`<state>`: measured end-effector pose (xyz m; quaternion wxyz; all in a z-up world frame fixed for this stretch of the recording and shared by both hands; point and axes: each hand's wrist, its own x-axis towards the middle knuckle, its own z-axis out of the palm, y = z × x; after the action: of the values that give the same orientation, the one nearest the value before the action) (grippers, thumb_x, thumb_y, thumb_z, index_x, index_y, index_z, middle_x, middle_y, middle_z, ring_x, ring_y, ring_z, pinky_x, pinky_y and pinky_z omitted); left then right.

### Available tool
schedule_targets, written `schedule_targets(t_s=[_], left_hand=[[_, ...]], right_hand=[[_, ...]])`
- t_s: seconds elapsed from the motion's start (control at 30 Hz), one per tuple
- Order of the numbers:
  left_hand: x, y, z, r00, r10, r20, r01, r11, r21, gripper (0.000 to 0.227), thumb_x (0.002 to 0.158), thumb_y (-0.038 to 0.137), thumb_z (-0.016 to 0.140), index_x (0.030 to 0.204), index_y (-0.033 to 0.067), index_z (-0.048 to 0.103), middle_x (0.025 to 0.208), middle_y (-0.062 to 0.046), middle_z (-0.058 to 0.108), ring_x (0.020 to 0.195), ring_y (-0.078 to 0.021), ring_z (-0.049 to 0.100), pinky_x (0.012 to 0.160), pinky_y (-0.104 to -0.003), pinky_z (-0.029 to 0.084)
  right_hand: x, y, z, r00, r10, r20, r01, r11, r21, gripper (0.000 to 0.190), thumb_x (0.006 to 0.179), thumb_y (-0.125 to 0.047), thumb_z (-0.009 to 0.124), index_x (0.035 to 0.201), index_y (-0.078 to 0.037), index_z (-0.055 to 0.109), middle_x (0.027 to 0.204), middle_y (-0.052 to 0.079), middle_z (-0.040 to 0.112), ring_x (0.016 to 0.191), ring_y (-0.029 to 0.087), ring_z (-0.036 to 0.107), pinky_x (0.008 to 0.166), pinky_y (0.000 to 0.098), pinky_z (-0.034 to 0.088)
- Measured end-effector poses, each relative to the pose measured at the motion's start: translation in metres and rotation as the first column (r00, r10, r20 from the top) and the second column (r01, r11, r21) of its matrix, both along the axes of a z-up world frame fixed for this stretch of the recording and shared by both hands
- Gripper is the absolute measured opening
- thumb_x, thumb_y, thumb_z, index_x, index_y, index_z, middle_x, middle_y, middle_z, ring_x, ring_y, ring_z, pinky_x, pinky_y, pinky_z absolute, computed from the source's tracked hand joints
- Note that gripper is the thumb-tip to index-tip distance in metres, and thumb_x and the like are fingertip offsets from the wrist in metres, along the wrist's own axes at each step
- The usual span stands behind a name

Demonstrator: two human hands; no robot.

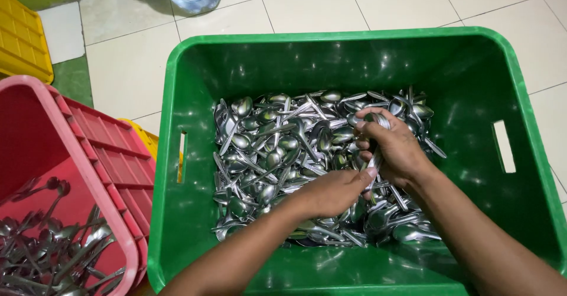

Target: The person sorts metal spoons and forks from a green bin into a pink bin by hand. They repeatedly scoop cutlery, separate items, and transfer them between the two bins.

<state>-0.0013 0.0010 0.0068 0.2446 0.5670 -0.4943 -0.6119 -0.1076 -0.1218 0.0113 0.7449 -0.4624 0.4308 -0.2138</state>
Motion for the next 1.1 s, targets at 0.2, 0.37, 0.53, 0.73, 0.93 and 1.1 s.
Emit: schedule_targets(t_s=[0.2,0.37,0.53,0.73,0.93,1.1], left_hand=[[-0.005,0.007,0.022,0.985,-0.123,0.118,0.109,0.987,0.120,0.080,0.103,0.060,0.023,0.128,-0.0068,0.059,0.114,-0.032,0.066,0.118,-0.0461,0.063,0.107,-0.056,0.044],[-0.014,0.005,-0.041,0.825,-0.256,0.505,0.251,0.965,0.079,0.051,0.101,0.043,0.045,0.124,0.0033,0.067,0.106,-0.023,0.073,0.102,-0.0389,0.072,0.091,-0.054,0.054],[0.005,-0.003,-0.064,0.768,-0.165,0.619,0.205,0.979,0.007,0.048,0.098,0.038,0.049,0.127,0.0029,0.065,0.111,-0.022,0.070,0.105,-0.0409,0.070,0.089,-0.056,0.055],[0.031,-0.019,-0.098,0.586,-0.011,0.810,0.090,0.995,-0.052,0.045,0.099,0.022,0.048,0.141,0.0085,0.054,0.122,-0.021,0.060,0.112,-0.0433,0.064,0.087,-0.053,0.054],[0.044,-0.016,-0.135,0.415,-0.073,0.907,0.031,0.997,0.067,0.046,0.103,0.039,0.045,0.138,0.0099,0.051,0.119,-0.021,0.062,0.109,-0.0437,0.065,0.085,-0.056,0.051],[0.067,-0.017,-0.152,0.411,-0.006,0.912,-0.025,1.000,0.018,0.034,0.098,0.030,0.049,0.121,0.0091,0.063,0.097,-0.015,0.075,0.097,-0.0415,0.073,0.083,-0.057,0.051]], right_hand=[[-0.003,-0.011,-0.008,0.999,0.012,-0.046,-0.014,0.999,-0.029,0.034,0.090,-0.004,0.061,0.124,-0.003,0.057,0.087,0.006,0.049,0.066,0.010,0.048,0.048,0.0190,0.041],[-0.008,-0.024,-0.013,0.999,-0.037,0.005,0.037,0.999,-0.022,0.034,0.091,-0.008,0.063,0.124,-0.005,0.056,0.087,0.005,0.049,0.067,0.008,0.048,0.049,0.0155,0.040],[-0.008,-0.024,-0.007,0.998,-0.055,-0.005,0.054,0.998,-0.032,0.037,0.090,-0.007,0.062,0.126,-0.004,0.055,0.090,0.006,0.050,0.066,0.008,0.047,0.048,0.0168,0.039],[-0.009,-0.025,-0.015,0.999,-0.051,-0.009,0.050,0.997,-0.055,0.036,0.090,-0.006,0.063,0.125,-0.004,0.056,0.091,0.009,0.053,0.065,0.009,0.047,0.048,0.0179,0.040],[-0.007,-0.025,-0.014,0.999,-0.041,-0.025,0.039,0.997,-0.061,0.035,0.089,-0.006,0.062,0.124,-0.003,0.056,0.091,0.010,0.052,0.066,0.009,0.047,0.048,0.0181,0.040],[-0.007,-0.024,-0.012,0.999,-0.038,-0.026,0.036,0.997,-0.069,0.035,0.090,-0.006,0.061,0.124,-0.003,0.056,0.092,0.010,0.053,0.066,0.008,0.047,0.048,0.0173,0.040]])
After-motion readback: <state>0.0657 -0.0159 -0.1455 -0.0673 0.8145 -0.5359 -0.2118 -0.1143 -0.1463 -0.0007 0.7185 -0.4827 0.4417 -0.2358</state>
